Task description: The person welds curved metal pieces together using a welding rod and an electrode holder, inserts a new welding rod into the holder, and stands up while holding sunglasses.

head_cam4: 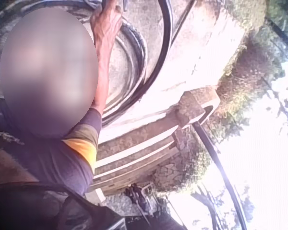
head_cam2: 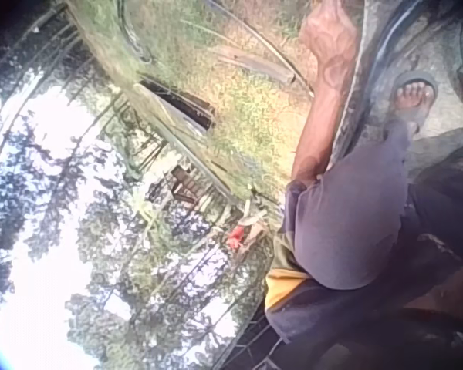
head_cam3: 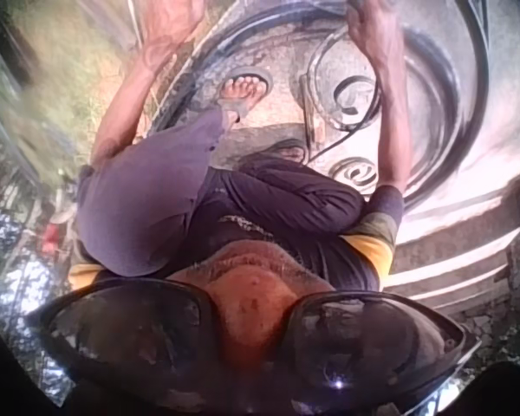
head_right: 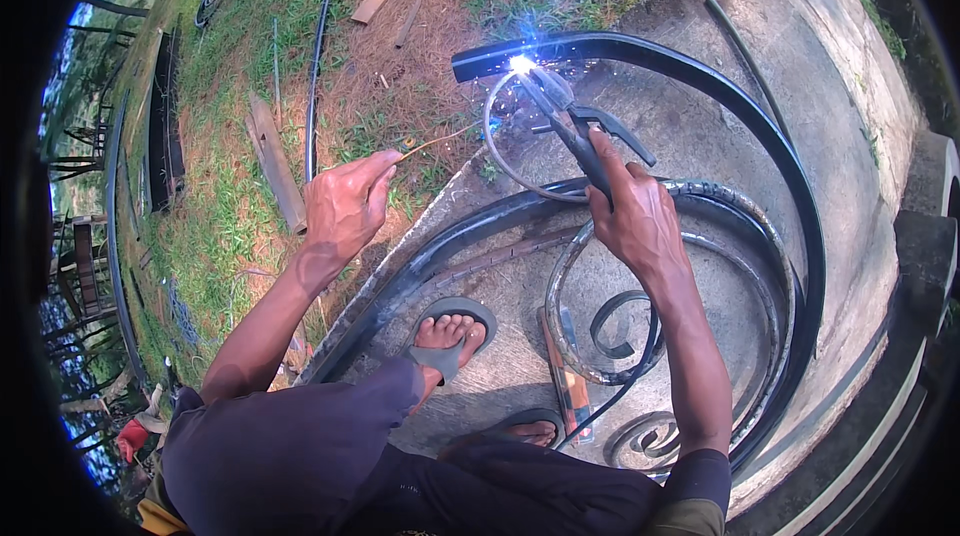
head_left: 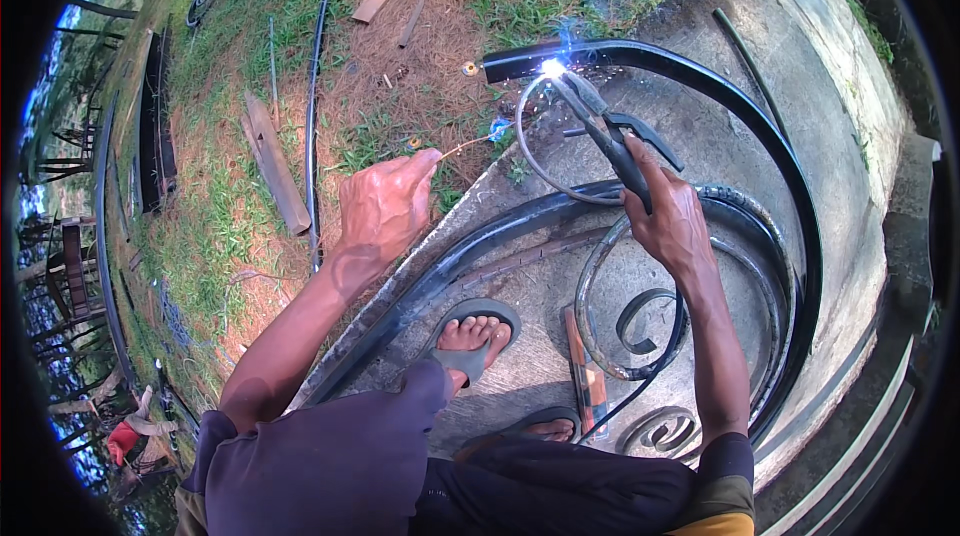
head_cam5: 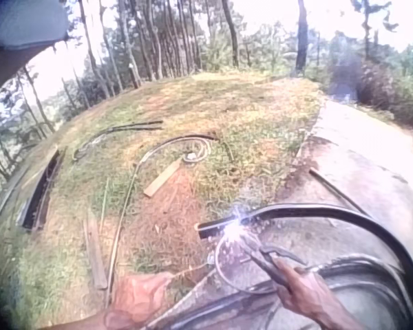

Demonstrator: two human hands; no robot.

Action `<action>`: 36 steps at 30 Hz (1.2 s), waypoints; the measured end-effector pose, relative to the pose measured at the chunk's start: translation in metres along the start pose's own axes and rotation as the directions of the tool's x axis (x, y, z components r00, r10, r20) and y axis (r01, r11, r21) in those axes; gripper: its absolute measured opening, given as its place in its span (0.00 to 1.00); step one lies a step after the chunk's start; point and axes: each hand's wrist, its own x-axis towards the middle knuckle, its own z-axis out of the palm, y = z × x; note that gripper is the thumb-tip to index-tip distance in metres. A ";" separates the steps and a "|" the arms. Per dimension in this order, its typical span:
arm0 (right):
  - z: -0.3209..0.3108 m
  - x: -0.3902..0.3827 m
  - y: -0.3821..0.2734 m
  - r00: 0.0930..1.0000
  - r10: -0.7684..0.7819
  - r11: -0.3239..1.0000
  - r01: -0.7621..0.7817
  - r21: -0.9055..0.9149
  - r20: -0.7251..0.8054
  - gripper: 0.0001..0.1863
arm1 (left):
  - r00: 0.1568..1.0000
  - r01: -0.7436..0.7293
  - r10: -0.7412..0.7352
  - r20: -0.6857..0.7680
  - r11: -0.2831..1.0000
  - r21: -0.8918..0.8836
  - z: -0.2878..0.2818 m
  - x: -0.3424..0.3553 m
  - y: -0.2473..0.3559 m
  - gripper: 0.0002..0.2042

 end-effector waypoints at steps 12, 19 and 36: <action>-0.001 -0.001 0.002 1.000 -0.009 1.000 0.009 -0.016 -0.005 0.37 | 0.999 -0.036 0.036 -0.040 0.999 -0.016 0.007 -0.001 -0.003 0.10; -0.003 -0.001 0.000 1.000 -0.005 1.000 0.005 -0.019 -0.010 0.36 | 0.996 -0.057 0.055 -0.063 0.997 -0.042 0.008 -0.001 -0.004 0.12; 0.001 0.002 -0.002 1.000 -0.003 1.000 0.003 -0.012 -0.008 0.35 | 1.000 0.004 -0.004 -0.009 1.000 0.009 0.004 -0.001 -0.001 0.09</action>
